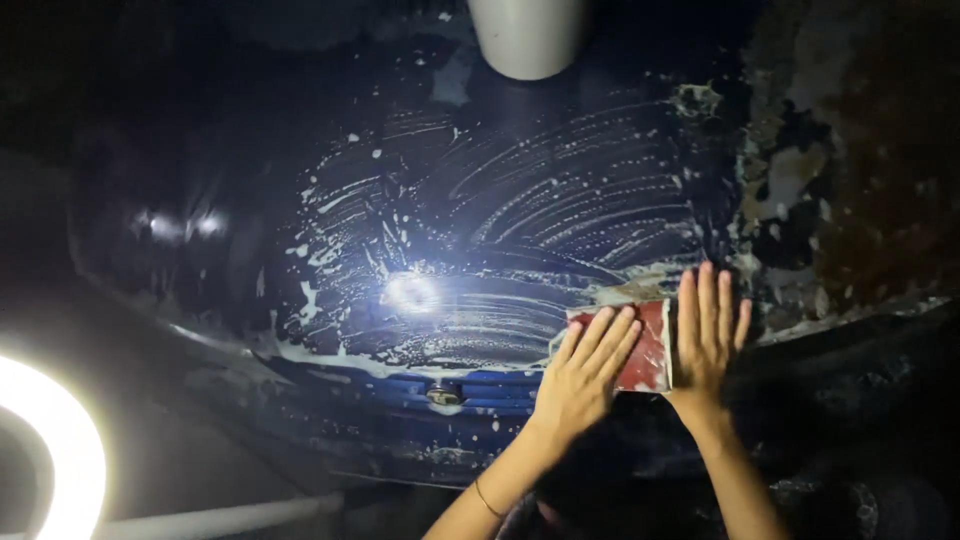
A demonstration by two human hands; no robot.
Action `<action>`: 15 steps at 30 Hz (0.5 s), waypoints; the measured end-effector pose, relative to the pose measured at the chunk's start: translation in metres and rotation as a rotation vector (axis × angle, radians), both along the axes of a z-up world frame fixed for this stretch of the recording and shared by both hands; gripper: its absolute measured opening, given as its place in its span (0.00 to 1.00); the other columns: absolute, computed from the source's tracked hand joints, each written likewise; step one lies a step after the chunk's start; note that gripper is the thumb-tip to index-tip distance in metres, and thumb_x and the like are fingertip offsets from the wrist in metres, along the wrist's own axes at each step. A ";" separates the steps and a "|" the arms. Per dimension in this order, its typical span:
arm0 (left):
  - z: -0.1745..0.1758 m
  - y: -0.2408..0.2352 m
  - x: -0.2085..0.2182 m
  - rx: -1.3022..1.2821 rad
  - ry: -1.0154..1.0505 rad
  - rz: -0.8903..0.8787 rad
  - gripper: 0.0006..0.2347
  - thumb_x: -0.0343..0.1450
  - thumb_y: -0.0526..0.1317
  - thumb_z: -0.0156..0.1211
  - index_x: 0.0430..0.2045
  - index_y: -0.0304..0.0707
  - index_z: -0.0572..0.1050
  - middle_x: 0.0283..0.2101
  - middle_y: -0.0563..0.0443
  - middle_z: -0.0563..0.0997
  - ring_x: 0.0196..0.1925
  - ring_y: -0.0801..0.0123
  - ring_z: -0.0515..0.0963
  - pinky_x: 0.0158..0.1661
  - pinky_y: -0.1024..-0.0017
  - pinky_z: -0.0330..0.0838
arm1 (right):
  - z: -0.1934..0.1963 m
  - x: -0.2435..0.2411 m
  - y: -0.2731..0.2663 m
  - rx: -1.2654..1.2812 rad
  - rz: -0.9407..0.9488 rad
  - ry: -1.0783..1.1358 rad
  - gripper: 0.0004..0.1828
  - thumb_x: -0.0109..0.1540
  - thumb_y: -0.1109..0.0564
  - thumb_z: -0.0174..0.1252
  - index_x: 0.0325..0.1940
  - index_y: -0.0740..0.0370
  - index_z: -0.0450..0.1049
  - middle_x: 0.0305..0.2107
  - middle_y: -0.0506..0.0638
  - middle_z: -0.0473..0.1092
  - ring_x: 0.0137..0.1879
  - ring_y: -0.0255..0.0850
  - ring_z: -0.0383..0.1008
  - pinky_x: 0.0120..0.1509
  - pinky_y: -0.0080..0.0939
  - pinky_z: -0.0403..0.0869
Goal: The person sands a soapy section of a blue car hood using a red sanding block. They hold the block with their right hand and use their left hand to stabilize the surface, moving the block in circular and back-and-forth motions across the hood.
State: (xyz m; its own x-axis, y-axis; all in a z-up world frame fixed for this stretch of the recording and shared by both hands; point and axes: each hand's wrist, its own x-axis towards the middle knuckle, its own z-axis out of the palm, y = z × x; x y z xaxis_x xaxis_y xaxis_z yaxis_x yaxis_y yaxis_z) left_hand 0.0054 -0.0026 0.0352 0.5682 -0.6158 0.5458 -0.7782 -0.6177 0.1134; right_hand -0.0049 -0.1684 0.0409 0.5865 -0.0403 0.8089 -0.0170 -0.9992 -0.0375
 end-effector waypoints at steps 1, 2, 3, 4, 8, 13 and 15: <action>0.007 0.014 0.011 -0.004 0.000 0.010 0.27 0.70 0.34 0.42 0.70 0.42 0.58 0.75 0.49 0.57 0.76 0.59 0.57 0.71 0.55 0.49 | -0.003 0.001 -0.002 -0.004 0.010 0.000 0.28 0.75 0.50 0.40 0.72 0.70 0.70 0.69 0.67 0.64 0.74 0.61 0.62 0.78 0.60 0.50; 0.014 0.031 0.021 0.032 0.034 0.089 0.28 0.67 0.32 0.45 0.67 0.37 0.61 0.72 0.46 0.61 0.74 0.57 0.59 0.70 0.56 0.51 | -0.007 0.002 -0.002 0.041 0.027 0.006 0.30 0.75 0.48 0.40 0.71 0.72 0.70 0.69 0.67 0.64 0.75 0.61 0.61 0.78 0.61 0.48; 0.021 0.046 0.032 0.069 0.067 0.168 0.29 0.63 0.31 0.49 0.65 0.32 0.64 0.70 0.43 0.65 0.73 0.55 0.61 0.68 0.56 0.52 | -0.010 0.002 -0.003 0.085 0.044 0.012 0.32 0.75 0.46 0.39 0.70 0.73 0.70 0.70 0.68 0.64 0.76 0.62 0.60 0.79 0.62 0.47; 0.018 0.067 0.043 0.074 0.077 0.169 0.29 0.63 0.31 0.49 0.65 0.32 0.64 0.70 0.43 0.65 0.73 0.55 0.61 0.68 0.56 0.52 | -0.013 0.002 -0.004 0.090 0.045 0.022 0.32 0.75 0.46 0.39 0.70 0.73 0.70 0.70 0.68 0.64 0.76 0.62 0.60 0.79 0.62 0.47; 0.002 0.138 0.083 -0.224 0.057 0.621 0.28 0.70 0.36 0.43 0.69 0.29 0.55 0.72 0.34 0.57 0.74 0.42 0.52 0.68 0.47 0.44 | -0.017 0.005 -0.003 0.069 0.016 0.012 0.35 0.75 0.43 0.36 0.68 0.75 0.73 0.69 0.69 0.65 0.75 0.63 0.61 0.78 0.63 0.47; 0.009 0.063 0.058 -0.145 0.067 0.499 0.31 0.67 0.35 0.43 0.70 0.29 0.53 0.74 0.33 0.54 0.76 0.42 0.49 0.69 0.47 0.45 | -0.013 0.006 -0.002 0.001 -0.022 -0.002 0.37 0.75 0.42 0.34 0.67 0.75 0.74 0.68 0.68 0.67 0.74 0.62 0.64 0.78 0.61 0.50; 0.008 0.012 0.030 0.192 0.120 -0.008 0.36 0.59 0.31 0.48 0.69 0.31 0.56 0.75 0.37 0.55 0.78 0.51 0.51 0.69 0.52 0.51 | -0.012 0.005 -0.003 0.026 -0.004 -0.035 0.35 0.76 0.43 0.35 0.67 0.74 0.74 0.68 0.67 0.67 0.74 0.62 0.64 0.78 0.60 0.49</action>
State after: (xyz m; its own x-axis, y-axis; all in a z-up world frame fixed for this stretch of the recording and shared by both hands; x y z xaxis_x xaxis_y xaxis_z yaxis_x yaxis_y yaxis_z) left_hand 0.0356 0.0089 0.0435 0.6167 -0.7065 0.3473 -0.7713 -0.6306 0.0866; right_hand 0.0001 -0.1713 0.0284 0.5580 -0.0636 0.8274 -0.0190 -0.9978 -0.0638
